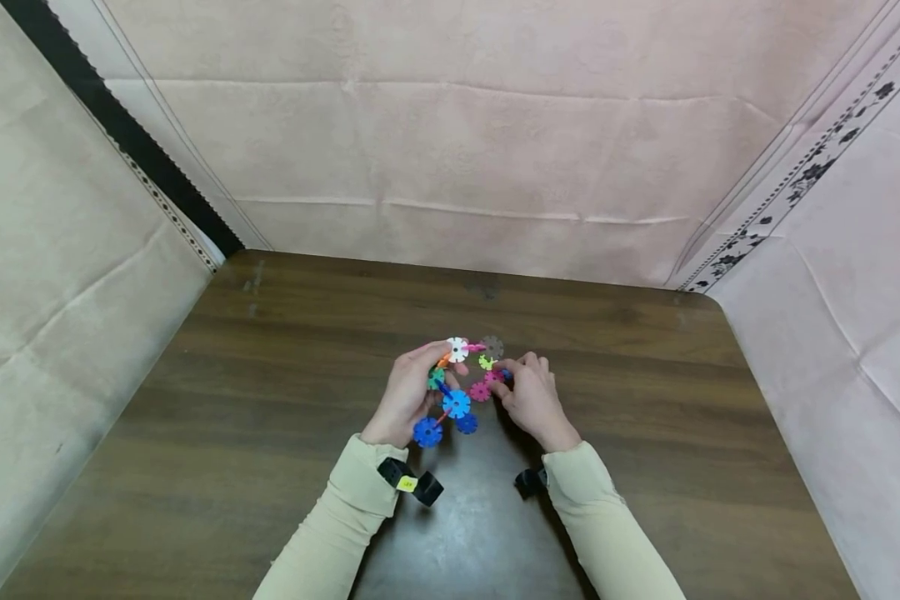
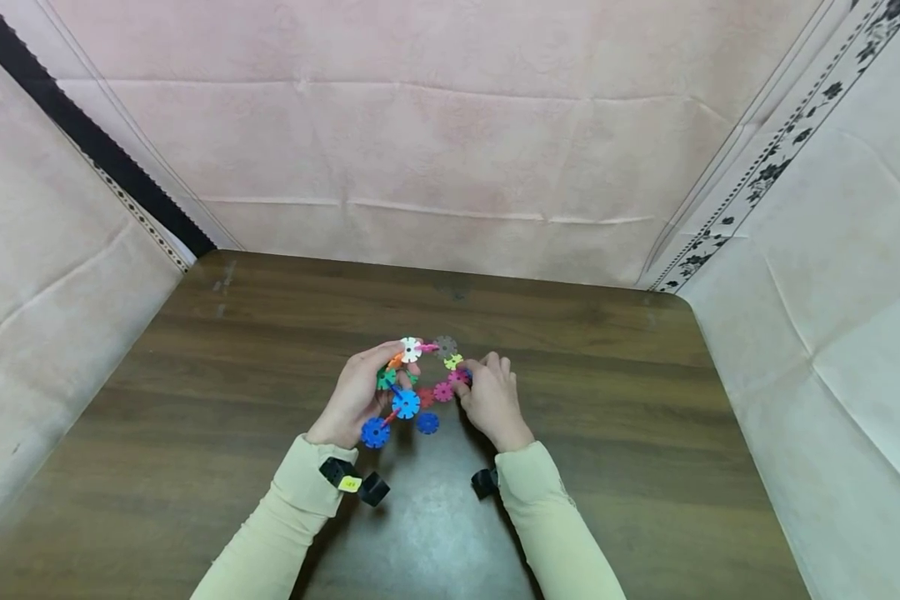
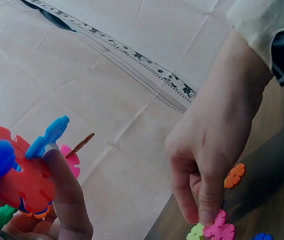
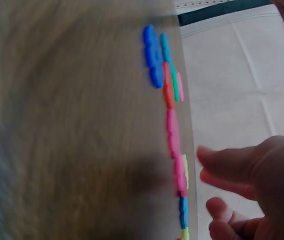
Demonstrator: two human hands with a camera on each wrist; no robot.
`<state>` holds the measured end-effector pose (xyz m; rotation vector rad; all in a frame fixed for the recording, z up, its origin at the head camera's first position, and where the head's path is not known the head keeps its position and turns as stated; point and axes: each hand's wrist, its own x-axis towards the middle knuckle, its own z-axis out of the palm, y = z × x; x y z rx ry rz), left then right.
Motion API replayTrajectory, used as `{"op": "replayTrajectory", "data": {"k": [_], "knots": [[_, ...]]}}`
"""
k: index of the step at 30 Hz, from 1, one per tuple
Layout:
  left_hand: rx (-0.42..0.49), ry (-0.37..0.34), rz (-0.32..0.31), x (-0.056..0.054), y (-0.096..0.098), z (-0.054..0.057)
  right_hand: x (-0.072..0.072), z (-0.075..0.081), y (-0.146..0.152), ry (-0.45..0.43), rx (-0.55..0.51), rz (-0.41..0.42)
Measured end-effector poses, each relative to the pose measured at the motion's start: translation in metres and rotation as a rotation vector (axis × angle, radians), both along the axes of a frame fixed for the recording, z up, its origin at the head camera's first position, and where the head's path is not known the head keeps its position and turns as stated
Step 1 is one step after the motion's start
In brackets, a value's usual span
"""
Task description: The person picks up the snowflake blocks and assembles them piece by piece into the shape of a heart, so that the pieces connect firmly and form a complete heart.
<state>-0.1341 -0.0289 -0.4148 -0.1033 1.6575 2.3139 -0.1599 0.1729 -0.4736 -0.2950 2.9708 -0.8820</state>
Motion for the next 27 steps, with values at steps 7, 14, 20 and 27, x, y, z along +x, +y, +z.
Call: {"op": "replayTrajectory", "data": {"k": [7,14,20,27], "knots": [[0.053,-0.026,0.061,-0.002,0.0,0.0,0.011,0.008,-0.007,-0.014,-0.092,0.159],[0.076,-0.062,0.096,-0.002,0.003,-0.001,0.022,0.011,-0.018,-0.032,-0.021,0.252],[0.072,-0.059,0.121,0.0,0.002,0.0,0.026,0.007,-0.023,-0.08,0.075,0.25],[0.072,-0.046,0.112,0.0,0.0,0.0,0.026,0.007,-0.025,-0.095,0.102,0.234]]}}
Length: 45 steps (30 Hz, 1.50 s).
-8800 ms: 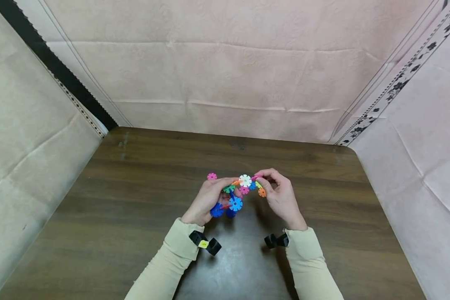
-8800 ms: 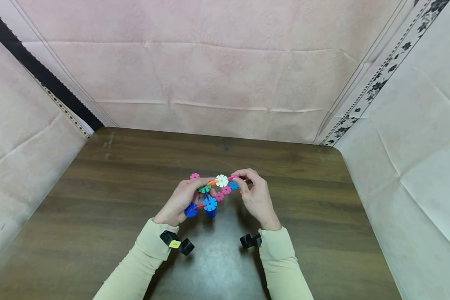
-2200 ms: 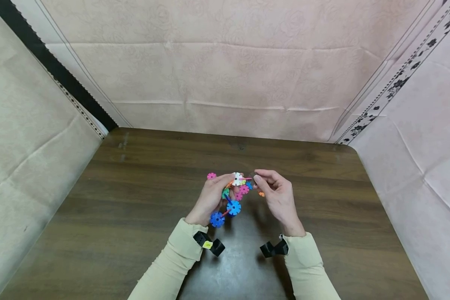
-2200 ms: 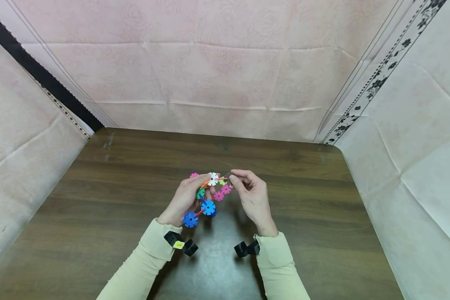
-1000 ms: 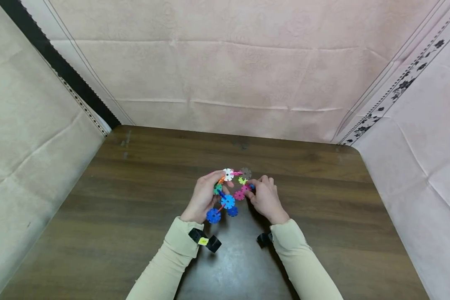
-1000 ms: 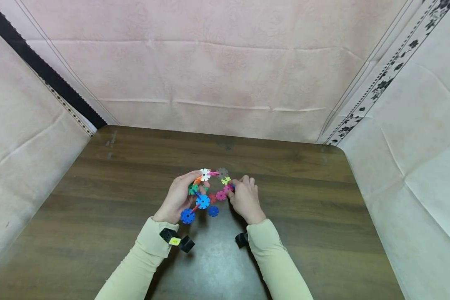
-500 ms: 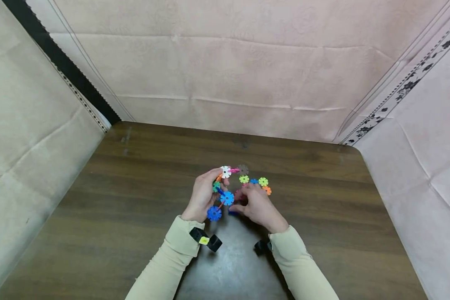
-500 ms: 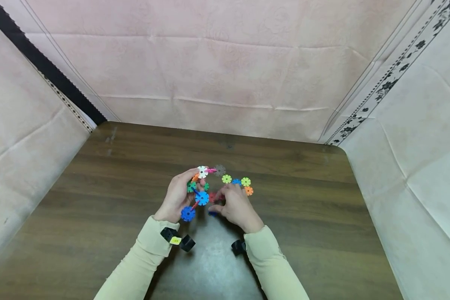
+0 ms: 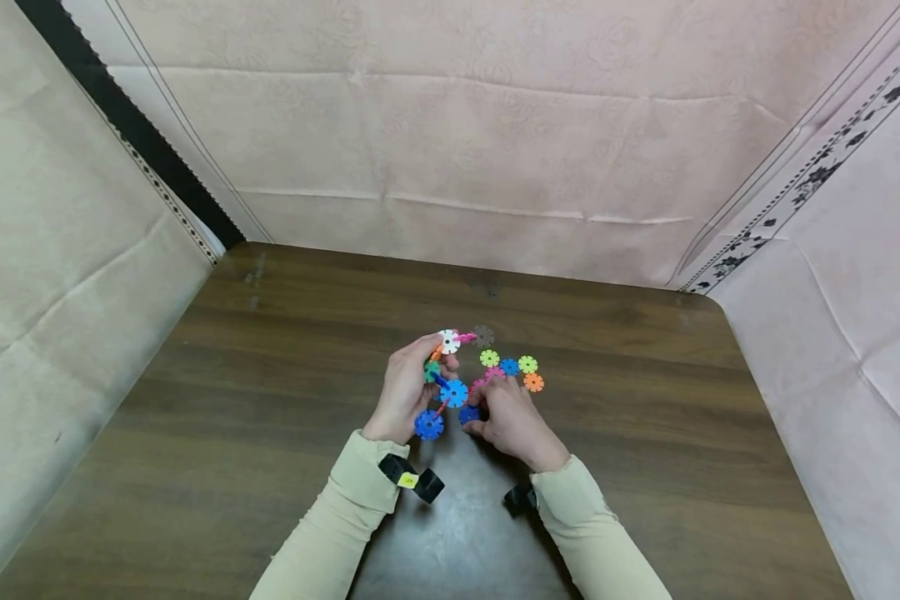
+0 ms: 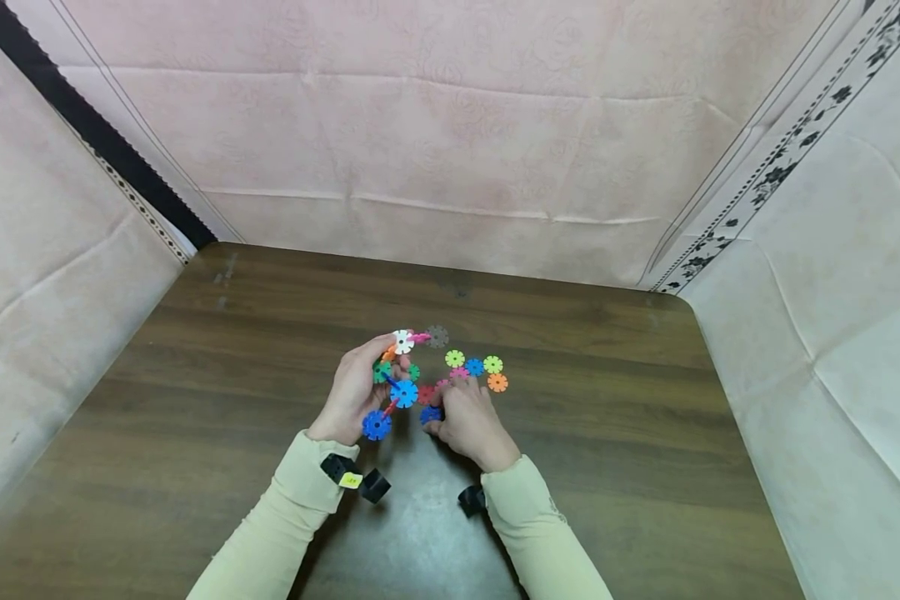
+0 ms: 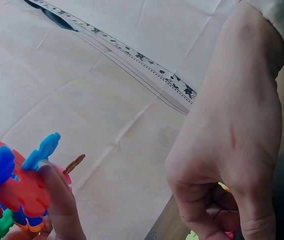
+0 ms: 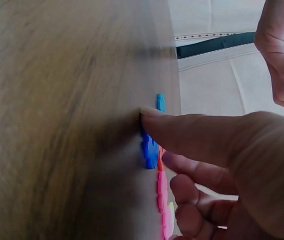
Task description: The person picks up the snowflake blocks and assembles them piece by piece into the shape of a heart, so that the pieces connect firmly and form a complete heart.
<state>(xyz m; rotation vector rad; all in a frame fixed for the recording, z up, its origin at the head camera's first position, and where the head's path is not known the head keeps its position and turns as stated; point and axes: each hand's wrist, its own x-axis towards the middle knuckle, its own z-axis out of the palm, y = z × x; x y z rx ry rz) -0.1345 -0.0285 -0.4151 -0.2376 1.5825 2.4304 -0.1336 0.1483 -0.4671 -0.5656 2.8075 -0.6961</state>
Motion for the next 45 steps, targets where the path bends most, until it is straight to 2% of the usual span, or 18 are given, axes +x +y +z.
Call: {"op": "replayTrajectory", "data": {"k": [8,14,17,21,24,28,31,35,45], "knots": [[-0.039,0.001,-0.025,0.002,-0.002,0.002,-0.002,0.0,0.002,-0.008,0.008,-0.005],[0.01,-0.023,-0.03,0.002,-0.002,0.002,0.0,0.003,0.003,-0.055,-0.01,-0.029],[0.017,-0.035,-0.029,0.003,-0.002,0.002,0.001,0.003,0.004,-0.09,-0.052,-0.03],[0.021,-0.028,-0.04,0.004,-0.002,0.002,0.001,0.005,0.011,-0.135,-0.188,-0.055],[0.044,-0.001,-0.061,0.004,-0.002,0.001,-0.001,0.014,0.023,-0.071,-0.361,-0.126],[0.06,0.034,-0.104,0.004,-0.002,0.001,-0.005,0.032,0.037,0.13,-0.598,-0.226],[0.07,0.048,-0.144,0.005,-0.002,0.002,-0.007,0.043,0.043,0.223,-0.702,-0.256],[0.076,0.048,-0.183,0.006,0.0,0.004,-0.006,0.051,0.042,0.249,-0.735,-0.266],[0.02,0.076,-0.189,0.006,0.001,0.004,0.014,0.086,0.028,0.292,-0.716,-0.268]]}}
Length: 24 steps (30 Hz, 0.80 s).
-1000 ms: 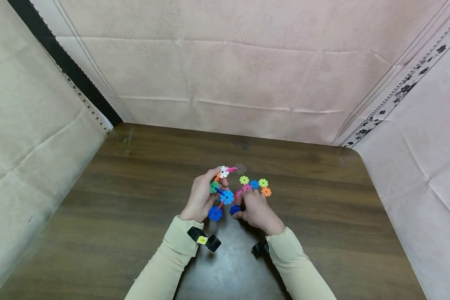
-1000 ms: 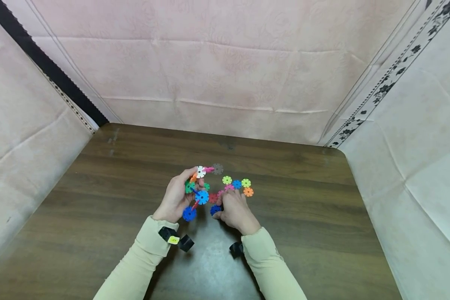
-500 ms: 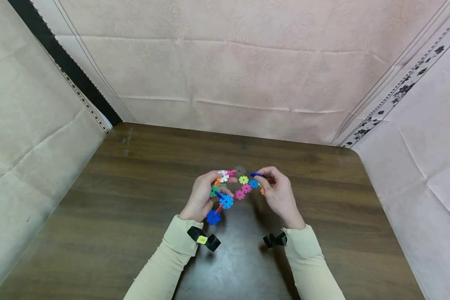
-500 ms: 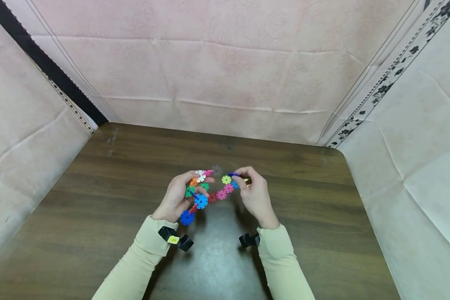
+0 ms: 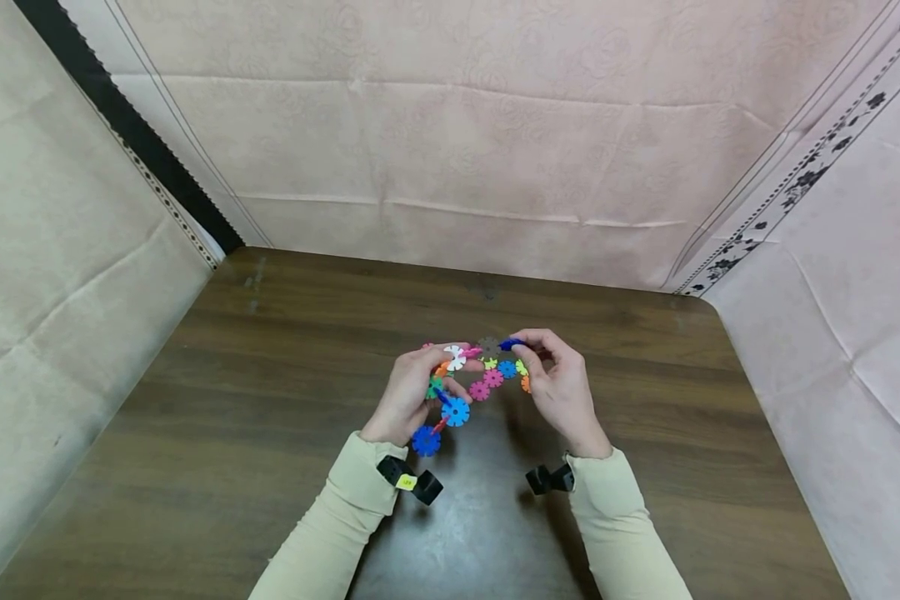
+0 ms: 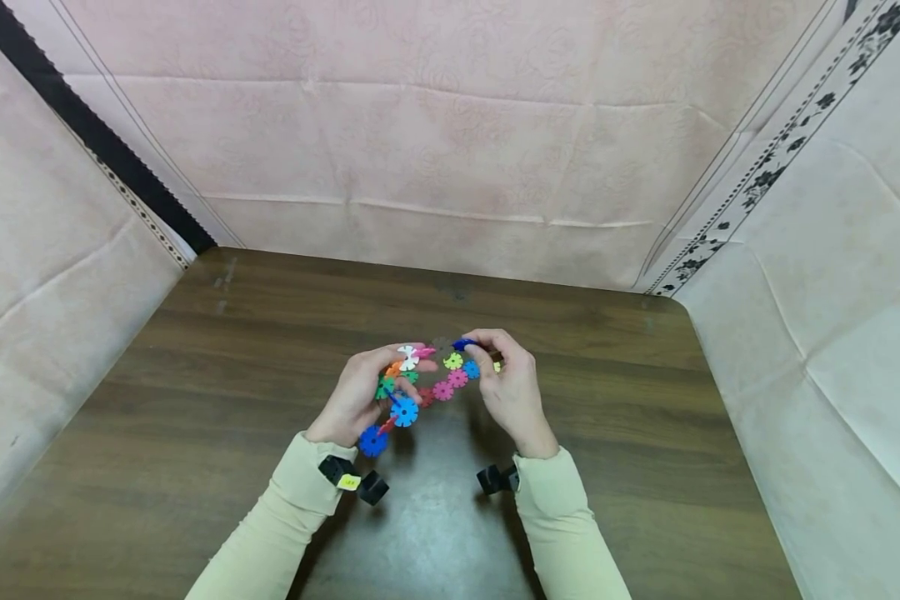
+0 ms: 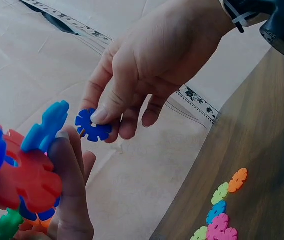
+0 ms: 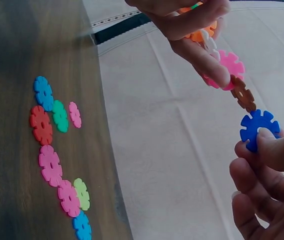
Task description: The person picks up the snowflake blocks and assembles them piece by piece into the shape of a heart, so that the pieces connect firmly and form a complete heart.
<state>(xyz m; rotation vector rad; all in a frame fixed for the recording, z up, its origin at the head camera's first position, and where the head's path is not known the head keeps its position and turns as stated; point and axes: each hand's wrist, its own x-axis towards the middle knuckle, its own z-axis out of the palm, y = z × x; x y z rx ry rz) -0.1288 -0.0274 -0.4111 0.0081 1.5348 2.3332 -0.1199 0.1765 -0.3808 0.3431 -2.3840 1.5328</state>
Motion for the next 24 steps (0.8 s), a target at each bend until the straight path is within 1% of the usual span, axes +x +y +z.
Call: {"op": "replayTrajectory", "data": {"k": [4,10,18,21,24], "knots": [[-0.012,0.012,0.001,0.0,0.0,0.0,0.002,0.003,0.0,-0.018,-0.003,-0.004],[-0.03,0.03,0.004,-0.001,0.001,0.0,0.002,0.0,0.0,-0.023,-0.029,0.0],[-0.03,0.022,0.008,-0.002,0.001,-0.001,0.0,-0.004,0.0,-0.024,-0.028,0.0],[-0.031,0.019,0.008,-0.002,0.001,-0.001,-0.001,-0.007,0.001,-0.023,-0.024,0.002],[-0.032,0.014,0.006,-0.003,0.001,-0.002,-0.008,-0.02,0.006,-0.016,-0.021,0.007]]}}
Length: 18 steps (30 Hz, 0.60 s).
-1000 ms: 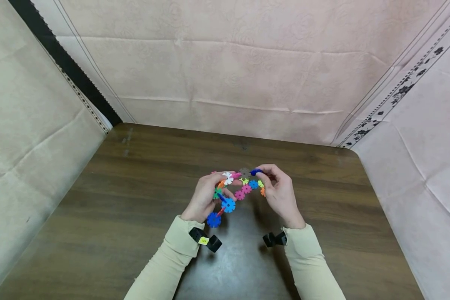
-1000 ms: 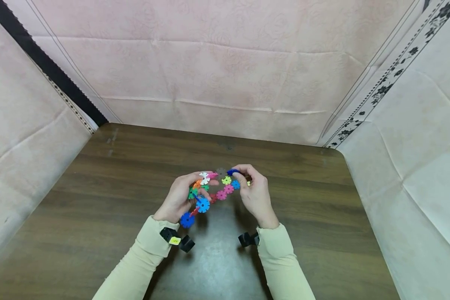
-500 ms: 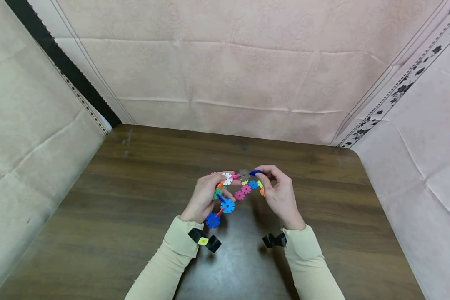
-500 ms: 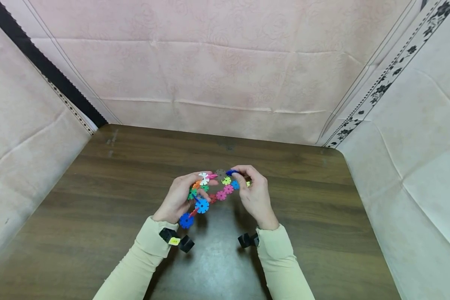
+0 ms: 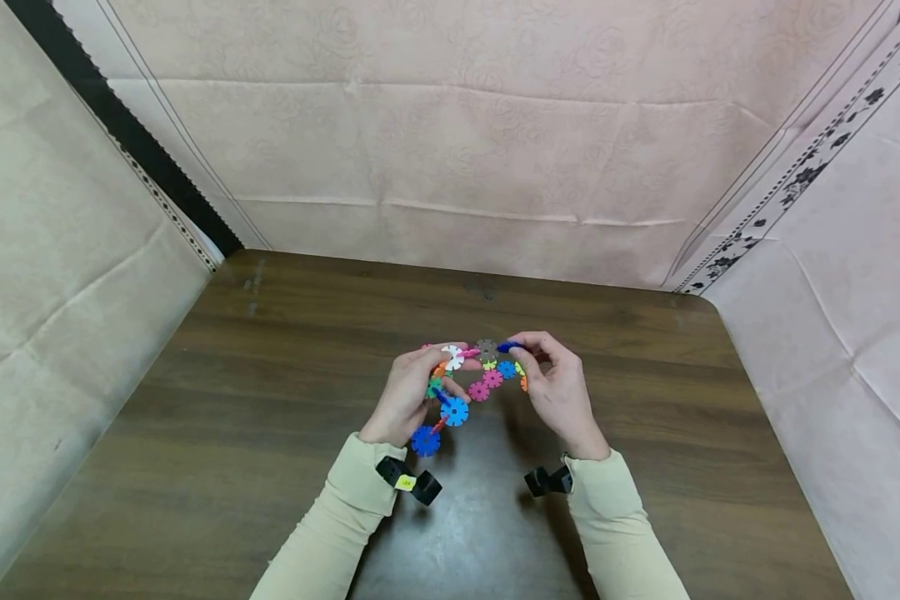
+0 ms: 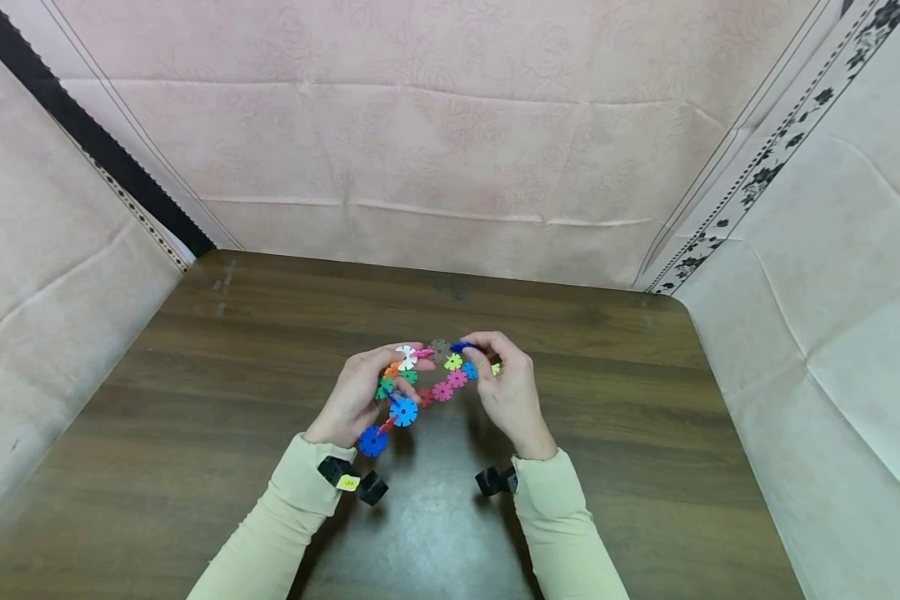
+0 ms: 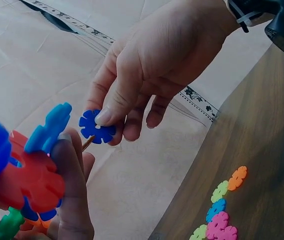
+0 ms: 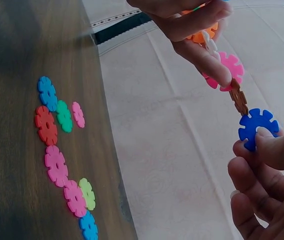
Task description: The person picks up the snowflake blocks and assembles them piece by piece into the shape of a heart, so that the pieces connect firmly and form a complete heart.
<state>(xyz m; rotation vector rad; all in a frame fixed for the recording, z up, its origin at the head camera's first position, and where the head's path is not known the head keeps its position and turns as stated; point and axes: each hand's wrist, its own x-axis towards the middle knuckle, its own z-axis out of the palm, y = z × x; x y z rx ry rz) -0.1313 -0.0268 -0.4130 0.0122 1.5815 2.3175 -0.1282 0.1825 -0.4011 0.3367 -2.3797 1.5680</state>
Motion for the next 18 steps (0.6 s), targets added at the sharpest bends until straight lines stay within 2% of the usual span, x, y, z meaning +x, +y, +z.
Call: {"op": "replayTrajectory", "data": {"k": [4,18], "knots": [[-0.003,0.0,0.0,0.0,0.0,0.0,-0.009,-0.016,0.007,0.009,0.0,0.005],[-0.055,0.006,0.019,0.001,0.005,0.0,-0.007,-0.014,0.005,-0.007,0.003,0.006]]}}
